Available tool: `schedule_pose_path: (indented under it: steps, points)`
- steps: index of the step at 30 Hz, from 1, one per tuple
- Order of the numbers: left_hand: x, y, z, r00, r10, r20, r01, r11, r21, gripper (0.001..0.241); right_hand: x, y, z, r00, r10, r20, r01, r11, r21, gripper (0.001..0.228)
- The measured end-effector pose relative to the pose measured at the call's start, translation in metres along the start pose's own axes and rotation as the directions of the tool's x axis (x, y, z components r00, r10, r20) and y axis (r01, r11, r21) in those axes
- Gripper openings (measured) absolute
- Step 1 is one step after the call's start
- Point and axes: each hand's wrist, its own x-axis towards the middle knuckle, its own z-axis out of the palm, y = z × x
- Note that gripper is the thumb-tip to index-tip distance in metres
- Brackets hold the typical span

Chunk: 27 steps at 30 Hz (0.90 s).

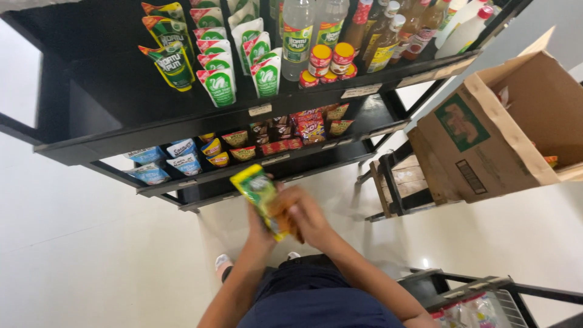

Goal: The recorder takes condiment pouches from a cardboard box, occasionally wipes them with a cloth, and arranges them on a grocery store shelf.

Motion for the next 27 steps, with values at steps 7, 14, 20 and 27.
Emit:
schedule_pose_path:
  steps: [7,14,20,27]
  points:
    - [-0.011,-0.019,0.038,0.992,0.029,-0.125,0.030,0.892,0.451,0.078,0.034,-0.074,0.008,0.985,-0.156,-0.074,0.148,0.983,-0.108,0.052]
    - [0.007,0.005,0.052,0.930,0.335,-0.152,-0.203,0.813,0.545,0.065,0.015,-0.062,0.022,0.996,-0.084,0.013,0.083,0.921,-0.381,0.066]
    - [0.010,0.019,0.086,0.898,0.416,-0.141,-0.263,0.766,0.587,0.053,0.015,-0.018,0.017,0.948,0.312,-0.064,-0.313,0.950,0.004,0.062]
    - [0.001,0.048,0.054,0.879,0.393,-0.270,-0.058,0.651,0.757,0.038,0.045,-0.013,0.011,0.858,0.477,0.191,-0.514,0.782,0.353,0.041]
